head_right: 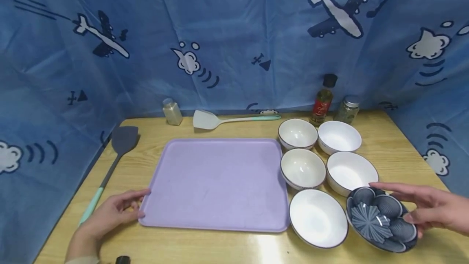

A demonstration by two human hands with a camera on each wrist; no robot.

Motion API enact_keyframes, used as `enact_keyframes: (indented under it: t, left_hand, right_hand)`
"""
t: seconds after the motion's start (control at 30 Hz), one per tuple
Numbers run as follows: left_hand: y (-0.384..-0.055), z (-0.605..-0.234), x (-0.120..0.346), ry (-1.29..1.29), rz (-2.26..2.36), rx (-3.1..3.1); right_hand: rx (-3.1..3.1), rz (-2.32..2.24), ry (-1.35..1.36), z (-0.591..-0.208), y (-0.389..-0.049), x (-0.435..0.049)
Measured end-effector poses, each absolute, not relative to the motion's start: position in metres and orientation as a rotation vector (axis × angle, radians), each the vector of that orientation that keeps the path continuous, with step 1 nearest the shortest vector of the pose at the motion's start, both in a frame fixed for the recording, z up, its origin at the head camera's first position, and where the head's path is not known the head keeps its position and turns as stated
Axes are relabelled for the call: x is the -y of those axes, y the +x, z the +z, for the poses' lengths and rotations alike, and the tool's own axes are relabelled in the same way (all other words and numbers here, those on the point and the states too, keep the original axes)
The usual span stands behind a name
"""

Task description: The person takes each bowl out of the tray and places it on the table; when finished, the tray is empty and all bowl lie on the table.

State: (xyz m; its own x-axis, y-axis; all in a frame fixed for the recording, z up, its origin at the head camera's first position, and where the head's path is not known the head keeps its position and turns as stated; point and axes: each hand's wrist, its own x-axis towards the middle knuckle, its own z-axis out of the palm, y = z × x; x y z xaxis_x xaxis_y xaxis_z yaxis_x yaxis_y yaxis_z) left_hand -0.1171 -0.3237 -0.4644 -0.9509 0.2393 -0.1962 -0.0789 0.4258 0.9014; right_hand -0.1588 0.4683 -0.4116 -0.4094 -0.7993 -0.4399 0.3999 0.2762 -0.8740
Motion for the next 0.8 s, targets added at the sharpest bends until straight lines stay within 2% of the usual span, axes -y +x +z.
enact_keyframes:
  t: [0.33,0.57,0.8]
  left_hand:
    - [-0.118,-0.466,0.324,0.135,1.555,-2.375]
    - [-0.117,-0.464,0.324,0.136,1.539,-2.384]
    - [-0.118,-0.463,0.325,0.152,1.545,-2.38]
  right_hand:
    - [-1.61,-1.344,-0.438,-0.428,-0.159,-0.475]
    - [-1.671,-1.335,-0.561,-0.439,-0.16,-0.477]
    - [-1.669,-1.334,-0.388,-0.441,-0.155,-0.475]
